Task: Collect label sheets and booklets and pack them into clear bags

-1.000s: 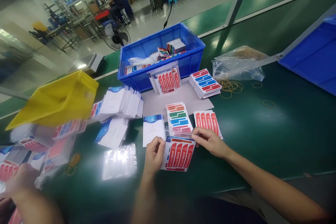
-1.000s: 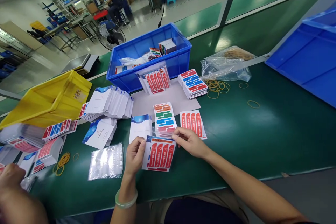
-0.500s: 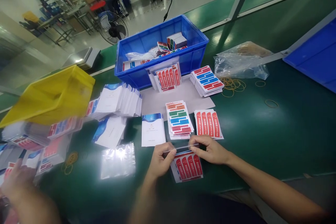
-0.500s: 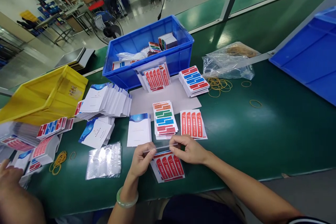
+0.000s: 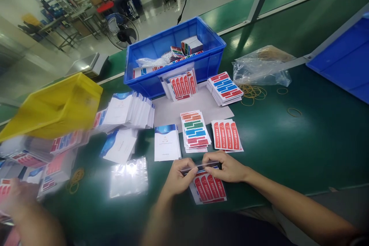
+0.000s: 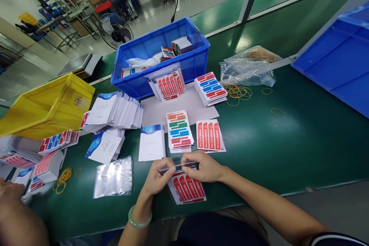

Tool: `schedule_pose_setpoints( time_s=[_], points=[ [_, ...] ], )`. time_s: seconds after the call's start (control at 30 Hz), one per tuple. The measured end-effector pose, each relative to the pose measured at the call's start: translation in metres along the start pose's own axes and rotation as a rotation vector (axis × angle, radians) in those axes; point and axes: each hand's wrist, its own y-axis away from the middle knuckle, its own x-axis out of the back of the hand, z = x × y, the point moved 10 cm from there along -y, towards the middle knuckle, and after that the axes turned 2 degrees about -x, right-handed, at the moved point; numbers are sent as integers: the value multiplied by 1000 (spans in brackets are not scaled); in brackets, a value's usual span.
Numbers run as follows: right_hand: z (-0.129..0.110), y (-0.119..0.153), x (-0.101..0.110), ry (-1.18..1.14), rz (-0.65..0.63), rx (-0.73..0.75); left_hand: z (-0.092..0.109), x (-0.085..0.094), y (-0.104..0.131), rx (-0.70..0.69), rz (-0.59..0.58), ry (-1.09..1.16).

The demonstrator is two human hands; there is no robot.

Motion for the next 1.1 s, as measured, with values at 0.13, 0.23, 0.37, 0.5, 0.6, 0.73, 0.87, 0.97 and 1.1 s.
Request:
schedule_pose_setpoints(
  time_s=[0.13,0.23,0.37,0.5,0.6,0.73,0.87,0.97,1.1],
  points=[
    [-4,-1,-3,11,2,33,1,-3,-1,-8,-6,-14],
    [-5,-2,-4,-14,9,42,3,-4,-1,-33,2,-27],
    [-7,-2,-5,-14,9,62,10,-6,-1,-79,-13,-45],
    [-7,0,-8,-19,-8,72,13,-8,-2,-83,-39,-43],
    [-6,0,-9,-24,-12,47,11,-8,-2,-78,-27,-45],
    [-6,-2,-7,-68,11,33,6,-2,-1,-60,56,-29],
    [-8,-2,-7,-75,22,56,12,-1,-1,-118,65,-20],
    [-8,-1,-9,-71,14,58,14,-4,-2,-114,47,-29],
    [-4,-1,-9,-87,-7,4,13,-2,0,-79,52,-8]
  ],
)
